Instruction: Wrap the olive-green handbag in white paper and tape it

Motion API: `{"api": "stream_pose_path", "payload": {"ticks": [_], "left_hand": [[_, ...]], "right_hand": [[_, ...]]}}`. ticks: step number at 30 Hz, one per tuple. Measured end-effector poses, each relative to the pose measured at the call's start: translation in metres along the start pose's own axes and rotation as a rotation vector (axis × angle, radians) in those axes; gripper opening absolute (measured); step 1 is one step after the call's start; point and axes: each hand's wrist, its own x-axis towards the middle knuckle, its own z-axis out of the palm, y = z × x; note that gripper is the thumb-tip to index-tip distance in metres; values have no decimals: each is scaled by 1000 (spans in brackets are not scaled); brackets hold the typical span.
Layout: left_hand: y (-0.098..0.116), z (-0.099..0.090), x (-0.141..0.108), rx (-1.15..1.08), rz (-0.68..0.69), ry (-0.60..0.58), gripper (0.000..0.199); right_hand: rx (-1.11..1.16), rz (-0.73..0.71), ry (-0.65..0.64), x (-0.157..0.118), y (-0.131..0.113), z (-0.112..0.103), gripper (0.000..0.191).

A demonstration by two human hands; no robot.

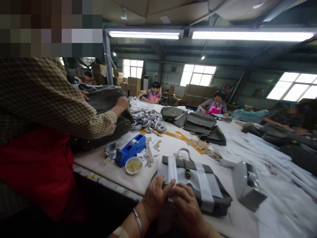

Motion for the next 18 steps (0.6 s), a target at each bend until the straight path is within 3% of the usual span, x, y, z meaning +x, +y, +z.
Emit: {"api": "stream_pose_path", "payload": {"ticks": [7,13,18], "left_hand": [[-1,4,1,-49,9,8,34],[1,4,2,-54,-1,13,27],[-1,2,3,-77,5,7,27]], "right_hand": [[-175,56,62,-17,0,13,23],[-202,8,-82,-17,1,-2,18],[-26,15,-254,-2,6,-26,14]]}}
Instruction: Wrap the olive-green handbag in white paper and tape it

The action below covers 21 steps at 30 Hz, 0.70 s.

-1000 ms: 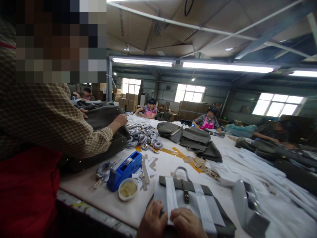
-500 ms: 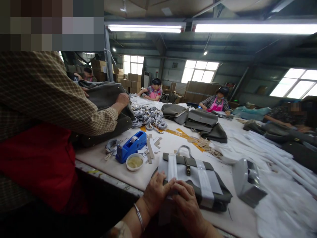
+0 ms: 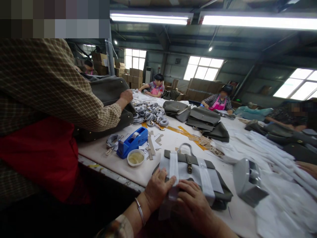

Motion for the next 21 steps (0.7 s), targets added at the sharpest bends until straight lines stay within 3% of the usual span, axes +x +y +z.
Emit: {"api": "stream_pose_path", "payload": {"ticks": [4,9,14,21], "left_hand": [[-1,1,0,10,10,8,33],[-1,3,1,21,17,19,34],[-2,1,3,-19,22,-9,32],[-4,-2,4,-38,37,-52,26]], "right_hand": [[33,68,-46,14,12,2,14],[-92,7,-8,22,21,22,18],[-263,-13,16,24,19,28,23],[-334,-3,41,19,13,32,20]]}}
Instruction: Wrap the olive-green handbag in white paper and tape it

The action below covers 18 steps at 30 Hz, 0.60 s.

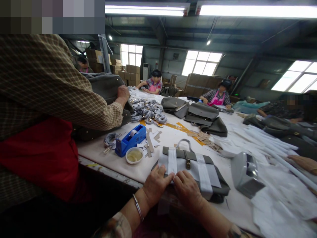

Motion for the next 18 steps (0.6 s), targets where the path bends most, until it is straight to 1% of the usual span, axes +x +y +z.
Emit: {"api": "stream_pose_path", "payload": {"ticks": [3,6,8,11,14,18], "left_hand": [[0,-1,1,18,20,1,28],[1,-4,3,31,22,-25,28],[1,-6,4,26,16,-60,27],[2,-8,6,-6,16,-120,27],[1,-11,8,-30,8,-156,28],[-1,-14,11,-44,-10,-177,28]], "right_hand": [[-23,16,-9,-5,-1,2,16],[-36,7,-5,-10,-4,3,14],[-43,6,5,-15,-6,2,17],[-44,9,25,-21,-10,0,26],[-54,-10,13,-23,-11,-2,32],[-106,-31,-24,-15,-8,-2,28]]}}
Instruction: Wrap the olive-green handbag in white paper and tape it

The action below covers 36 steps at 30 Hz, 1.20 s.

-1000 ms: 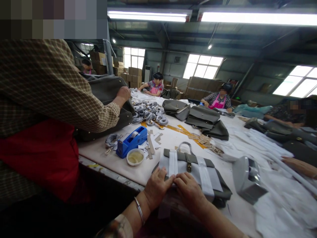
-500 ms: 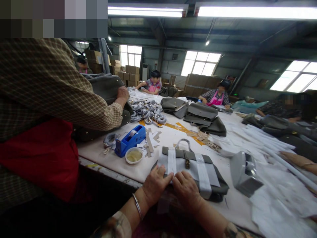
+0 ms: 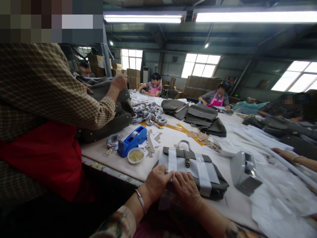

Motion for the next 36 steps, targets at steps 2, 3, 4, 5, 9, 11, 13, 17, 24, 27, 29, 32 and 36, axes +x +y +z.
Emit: {"api": "stream_pose_path", "payload": {"ticks": [2,3,4,5,9,11,13,17,24,27,29,32,36], "left_hand": [[0,0,0,-12,-7,1,28],[0,1,-1,-14,-13,7,28],[1,1,-2,-11,-16,20,28],[1,2,-3,-5,-15,42,27],[7,3,-10,37,-9,146,25],[11,2,-12,54,17,161,24],[13,1,-12,48,78,150,23],[9,2,-7,27,170,53,25],[1,1,-5,32,243,-49,24],[2,3,-8,39,234,-50,26],[2,6,-9,42,235,-46,26],[2,8,-9,41,239,-32,26],[1,7,-8,46,232,-37,26]], "right_hand": [[-8,-21,3,4,1,0,25],[-5,-31,7,5,2,0,24],[-1,-41,12,6,2,-1,24],[2,-48,22,7,1,-1,23],[4,-66,60,5,-1,0,23],[19,-57,66,5,-2,1,24],[41,-42,64,5,-2,2,25],[81,-21,41,6,0,-2,23],[179,2,30,-24,-24,-30,33],[187,11,1,-28,-43,-24,35],[201,48,-15,-22,-50,-15,28],[237,86,-7,-14,-49,-2,14],[284,88,22,-20,-39,0,28]]}}
